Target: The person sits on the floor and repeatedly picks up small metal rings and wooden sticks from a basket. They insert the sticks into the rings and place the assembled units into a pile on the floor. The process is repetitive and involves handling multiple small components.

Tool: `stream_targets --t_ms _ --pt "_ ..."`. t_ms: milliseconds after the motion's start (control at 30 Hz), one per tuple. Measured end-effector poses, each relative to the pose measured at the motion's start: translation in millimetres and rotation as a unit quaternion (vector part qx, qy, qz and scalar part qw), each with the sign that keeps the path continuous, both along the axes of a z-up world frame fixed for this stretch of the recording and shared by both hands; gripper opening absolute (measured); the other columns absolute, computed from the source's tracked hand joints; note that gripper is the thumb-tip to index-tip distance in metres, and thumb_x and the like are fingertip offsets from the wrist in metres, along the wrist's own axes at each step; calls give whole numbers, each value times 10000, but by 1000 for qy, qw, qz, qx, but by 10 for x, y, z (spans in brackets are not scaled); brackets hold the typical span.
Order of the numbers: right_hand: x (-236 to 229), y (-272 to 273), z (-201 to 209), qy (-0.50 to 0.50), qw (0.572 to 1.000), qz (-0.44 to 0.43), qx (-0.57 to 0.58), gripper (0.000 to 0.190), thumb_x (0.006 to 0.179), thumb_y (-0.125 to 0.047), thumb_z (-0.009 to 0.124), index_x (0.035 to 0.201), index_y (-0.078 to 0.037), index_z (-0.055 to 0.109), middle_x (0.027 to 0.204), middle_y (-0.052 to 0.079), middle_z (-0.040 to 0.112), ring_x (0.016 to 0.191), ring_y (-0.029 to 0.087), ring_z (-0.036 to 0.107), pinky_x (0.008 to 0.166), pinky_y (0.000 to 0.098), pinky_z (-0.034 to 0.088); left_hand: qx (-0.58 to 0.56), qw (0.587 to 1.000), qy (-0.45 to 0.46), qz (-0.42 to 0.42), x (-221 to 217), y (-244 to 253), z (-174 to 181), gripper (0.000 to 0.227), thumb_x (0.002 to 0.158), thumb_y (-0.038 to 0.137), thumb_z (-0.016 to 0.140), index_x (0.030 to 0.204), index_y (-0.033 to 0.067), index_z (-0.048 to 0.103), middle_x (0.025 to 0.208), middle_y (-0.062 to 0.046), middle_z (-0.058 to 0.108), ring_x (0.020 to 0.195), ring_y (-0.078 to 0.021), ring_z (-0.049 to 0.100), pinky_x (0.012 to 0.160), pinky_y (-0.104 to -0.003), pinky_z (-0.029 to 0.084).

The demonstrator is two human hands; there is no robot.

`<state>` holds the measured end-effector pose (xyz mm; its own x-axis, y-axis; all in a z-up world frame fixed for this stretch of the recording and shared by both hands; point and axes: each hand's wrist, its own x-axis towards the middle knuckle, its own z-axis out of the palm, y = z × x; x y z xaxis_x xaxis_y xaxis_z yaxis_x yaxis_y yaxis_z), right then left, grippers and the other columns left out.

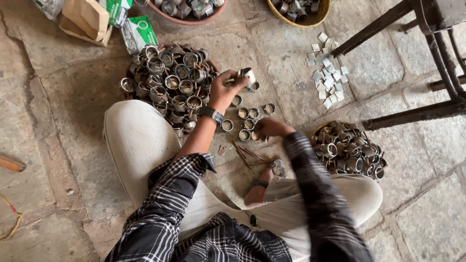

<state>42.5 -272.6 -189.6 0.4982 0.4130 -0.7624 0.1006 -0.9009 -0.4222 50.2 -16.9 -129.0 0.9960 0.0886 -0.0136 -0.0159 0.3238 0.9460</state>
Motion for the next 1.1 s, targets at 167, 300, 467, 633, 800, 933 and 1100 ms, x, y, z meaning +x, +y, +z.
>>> stream_targets --t_ms 167,300,467,633,800,933,1100 --pt "-341 56 1395 -183 919 -200 287 271 926 -167 714 1171 -53 726 976 79 776 699 117 701 643 289 628 218 949 -204 103 48 3 -20 335 797 279 912 939 82 681 1231 -96 686 1090 -228 695 888 -334 641" --pt "-594 105 1695 -210 858 -256 392 275 928 -185 738 1162 -40 736 998 84 786 756 108 718 673 277 615 264 928 -249 82 -21 89 111 363 753 295 928 891 74 675 1255 -116 672 1086 -242 697 895 -358 626" --pt "-700 221 1645 -205 843 -282 409 281 951 -173 741 1191 -28 755 929 65 785 751 82 678 673 232 555 299 897 -316 77 -145 79 325 356 805 292 907 922 62 662 1325 -108 668 1194 -293 670 992 -419 576" --pt "-778 244 1617 -213 836 -286 417 279 951 -172 738 1185 -22 754 921 52 781 710 78 678 648 231 549 309 899 -297 88 -169 49 343 360 808 357 890 927 84 687 1328 -115 660 1192 -286 664 987 -423 573" --pt "-792 254 1622 -214 820 -313 428 284 939 -166 740 1180 -15 747 895 46 792 694 76 692 635 227 569 306 896 -307 98 -126 42 254 362 810 411 856 948 114 700 1344 -116 653 1250 -315 636 1036 -453 565" --pt "-813 260 1608 -222 816 -307 438 281 949 -163 739 1185 -11 750 877 43 782 689 69 683 620 218 567 324 886 -319 96 -105 50 205 344 843 406 838 968 120 692 1357 -122 645 1279 -327 625 1058 -469 559" --pt "-847 295 1614 -233 813 -308 436 268 960 -156 731 1183 -8 753 870 39 773 688 61 676 593 208 555 333 880 -324 96 -148 75 249 319 873 377 830 994 119 686 1359 -130 633 1280 -333 628 1049 -465 575"
